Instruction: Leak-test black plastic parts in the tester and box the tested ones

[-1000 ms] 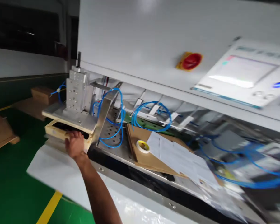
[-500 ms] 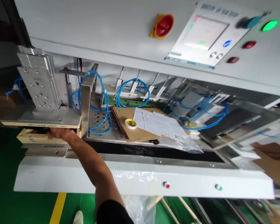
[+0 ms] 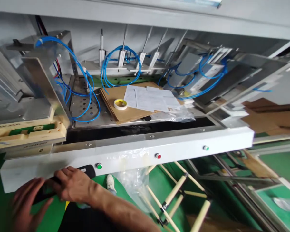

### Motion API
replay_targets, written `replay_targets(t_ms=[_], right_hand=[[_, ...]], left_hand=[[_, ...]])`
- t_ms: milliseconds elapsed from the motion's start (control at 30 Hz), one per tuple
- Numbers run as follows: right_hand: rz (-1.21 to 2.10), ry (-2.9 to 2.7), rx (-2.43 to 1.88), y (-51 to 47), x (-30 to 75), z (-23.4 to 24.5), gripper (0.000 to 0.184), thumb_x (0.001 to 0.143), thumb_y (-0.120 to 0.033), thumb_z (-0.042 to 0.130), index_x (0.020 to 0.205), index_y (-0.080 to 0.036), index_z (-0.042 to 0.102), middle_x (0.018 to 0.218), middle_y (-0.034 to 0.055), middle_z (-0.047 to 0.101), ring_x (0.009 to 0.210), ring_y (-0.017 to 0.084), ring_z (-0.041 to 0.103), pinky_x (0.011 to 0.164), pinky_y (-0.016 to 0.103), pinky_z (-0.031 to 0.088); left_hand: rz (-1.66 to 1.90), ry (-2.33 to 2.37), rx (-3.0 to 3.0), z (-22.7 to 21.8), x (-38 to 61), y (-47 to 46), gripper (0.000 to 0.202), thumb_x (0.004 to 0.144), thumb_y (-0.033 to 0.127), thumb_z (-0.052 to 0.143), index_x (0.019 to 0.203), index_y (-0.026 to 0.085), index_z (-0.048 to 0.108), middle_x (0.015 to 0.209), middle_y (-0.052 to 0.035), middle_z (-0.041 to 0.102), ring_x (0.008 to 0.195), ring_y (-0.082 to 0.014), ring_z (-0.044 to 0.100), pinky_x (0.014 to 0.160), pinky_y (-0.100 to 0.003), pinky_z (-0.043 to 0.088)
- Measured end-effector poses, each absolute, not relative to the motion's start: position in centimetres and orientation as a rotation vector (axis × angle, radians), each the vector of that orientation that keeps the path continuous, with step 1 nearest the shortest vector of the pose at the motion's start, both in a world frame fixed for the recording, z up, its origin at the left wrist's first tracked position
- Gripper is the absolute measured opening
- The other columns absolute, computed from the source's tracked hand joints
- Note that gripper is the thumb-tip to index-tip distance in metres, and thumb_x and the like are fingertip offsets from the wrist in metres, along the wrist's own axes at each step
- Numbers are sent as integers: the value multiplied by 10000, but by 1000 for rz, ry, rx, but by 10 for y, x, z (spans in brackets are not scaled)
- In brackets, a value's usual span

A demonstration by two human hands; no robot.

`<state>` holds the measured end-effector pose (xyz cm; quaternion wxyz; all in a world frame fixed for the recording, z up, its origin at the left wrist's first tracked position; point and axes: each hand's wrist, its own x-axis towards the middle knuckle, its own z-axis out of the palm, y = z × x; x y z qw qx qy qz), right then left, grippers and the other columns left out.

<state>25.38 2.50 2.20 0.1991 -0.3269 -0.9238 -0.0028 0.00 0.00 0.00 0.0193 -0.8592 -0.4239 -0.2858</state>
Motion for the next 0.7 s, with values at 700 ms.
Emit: replay_targets(t_ms=[700], right_hand=[[-300, -1663, -1767, -86, 478, -74, 275, 1049, -191, 611, 1295, -245, 723, 1178, 81, 771, 1173, 233, 657, 964, 393, 523]], left_hand=[[-689, -857, -3026, 4, 279, 90, 502, 976, 427, 706, 1402, 191, 581, 1140, -115, 748, 1010, -300, 709, 864, -430, 546]])
